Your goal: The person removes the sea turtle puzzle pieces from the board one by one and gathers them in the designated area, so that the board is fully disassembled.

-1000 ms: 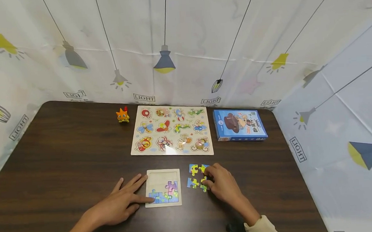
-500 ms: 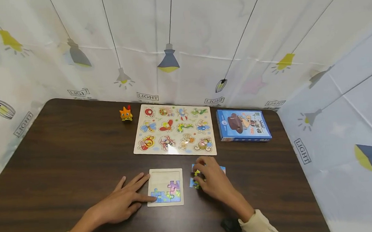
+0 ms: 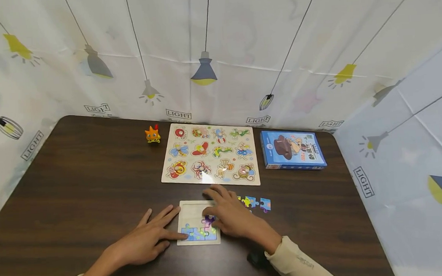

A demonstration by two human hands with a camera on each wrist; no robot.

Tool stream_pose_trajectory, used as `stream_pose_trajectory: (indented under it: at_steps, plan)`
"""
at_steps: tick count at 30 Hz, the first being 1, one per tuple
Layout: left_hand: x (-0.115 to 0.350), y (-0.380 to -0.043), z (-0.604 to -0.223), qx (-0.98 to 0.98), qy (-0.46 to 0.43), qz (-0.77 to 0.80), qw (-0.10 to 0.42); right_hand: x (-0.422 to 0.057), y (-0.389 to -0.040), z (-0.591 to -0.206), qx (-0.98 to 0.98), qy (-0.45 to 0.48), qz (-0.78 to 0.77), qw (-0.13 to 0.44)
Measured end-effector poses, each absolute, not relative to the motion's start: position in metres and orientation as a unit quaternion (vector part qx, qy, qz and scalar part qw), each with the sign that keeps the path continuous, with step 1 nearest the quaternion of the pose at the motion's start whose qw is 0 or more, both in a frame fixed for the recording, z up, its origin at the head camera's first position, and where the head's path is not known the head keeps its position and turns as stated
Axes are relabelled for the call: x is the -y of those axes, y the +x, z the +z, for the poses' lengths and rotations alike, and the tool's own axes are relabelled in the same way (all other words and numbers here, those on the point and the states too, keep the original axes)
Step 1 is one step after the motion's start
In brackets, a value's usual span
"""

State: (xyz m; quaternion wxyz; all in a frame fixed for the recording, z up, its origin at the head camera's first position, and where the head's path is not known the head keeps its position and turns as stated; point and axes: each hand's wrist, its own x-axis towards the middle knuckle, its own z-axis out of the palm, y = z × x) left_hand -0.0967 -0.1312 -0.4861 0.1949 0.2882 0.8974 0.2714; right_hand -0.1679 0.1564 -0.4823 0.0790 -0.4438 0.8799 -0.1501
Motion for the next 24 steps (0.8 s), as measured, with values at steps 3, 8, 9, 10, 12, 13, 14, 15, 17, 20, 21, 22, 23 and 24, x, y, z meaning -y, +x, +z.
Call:
stream_pose_trajectory:
  at_steps: [3, 8, 9, 10, 12, 13, 14, 15, 17, 20, 21, 22, 23, 24]
  plan:
    - [0.1307, -0.0975, -0.4857, -0.898, 0.288, 0.270, 0.195, -0.1561, -0.1697, -0.4811, -0.880, -0.442, -0.150, 0.089]
    - [0.1299, -0.0981, -0.4850, -0.899, 0.287, 0.267, 0.195, -0.1550, -0.1704, -0.4794, -0.876, -0.444, -0.162, 0.095]
    - [0.1299, -0.0979, -0.4848, -0.899, 0.287, 0.267, 0.195, -0.1549, -0.1700, -0.4792, -0.875, -0.444, -0.166, 0.096]
    - [0.1299, -0.0977, -0.4845, -0.899, 0.287, 0.267, 0.195, -0.1545, -0.1697, -0.4792, -0.875, -0.443, -0.169, 0.097]
    - [0.1299, -0.0974, -0.4838, -0.899, 0.286, 0.268, 0.195, -0.1541, -0.1691, -0.4793, -0.875, -0.440, -0.177, 0.100]
    - [0.1300, -0.0971, -0.4835, -0.899, 0.286, 0.268, 0.194, -0.1537, -0.1690, -0.4794, -0.875, -0.437, -0.181, 0.102]
    - [0.1301, -0.0970, -0.4834, -0.899, 0.287, 0.269, 0.193, -0.1534, -0.1690, -0.4798, -0.875, -0.434, -0.186, 0.105]
    - [0.1303, -0.0968, -0.4834, -0.899, 0.288, 0.270, 0.192, -0.1532, -0.1689, -0.4800, -0.876, -0.431, -0.188, 0.109]
    - [0.1306, -0.0965, -0.4836, -0.898, 0.289, 0.272, 0.191, -0.1526, -0.1689, -0.4798, -0.875, -0.427, -0.195, 0.120]
    - [0.1310, -0.0959, -0.4844, -0.898, 0.289, 0.274, 0.189, -0.1512, -0.1686, -0.4785, -0.871, -0.423, -0.207, 0.138]
    - [0.1309, -0.0959, -0.4847, -0.898, 0.288, 0.275, 0.189, -0.1506, -0.1683, -0.4778, -0.871, -0.421, -0.209, 0.144]
    - [0.1308, -0.0958, -0.4847, -0.898, 0.287, 0.275, 0.189, -0.1501, -0.1683, -0.4769, -0.870, -0.420, -0.212, 0.148]
    - [0.1307, -0.0958, -0.4848, -0.898, 0.287, 0.275, 0.189, -0.1496, -0.1683, -0.4762, -0.871, -0.416, -0.213, 0.152]
    - [0.1305, -0.0958, -0.4848, -0.898, 0.286, 0.275, 0.189, -0.1492, -0.1685, -0.4759, -0.871, -0.414, -0.214, 0.156]
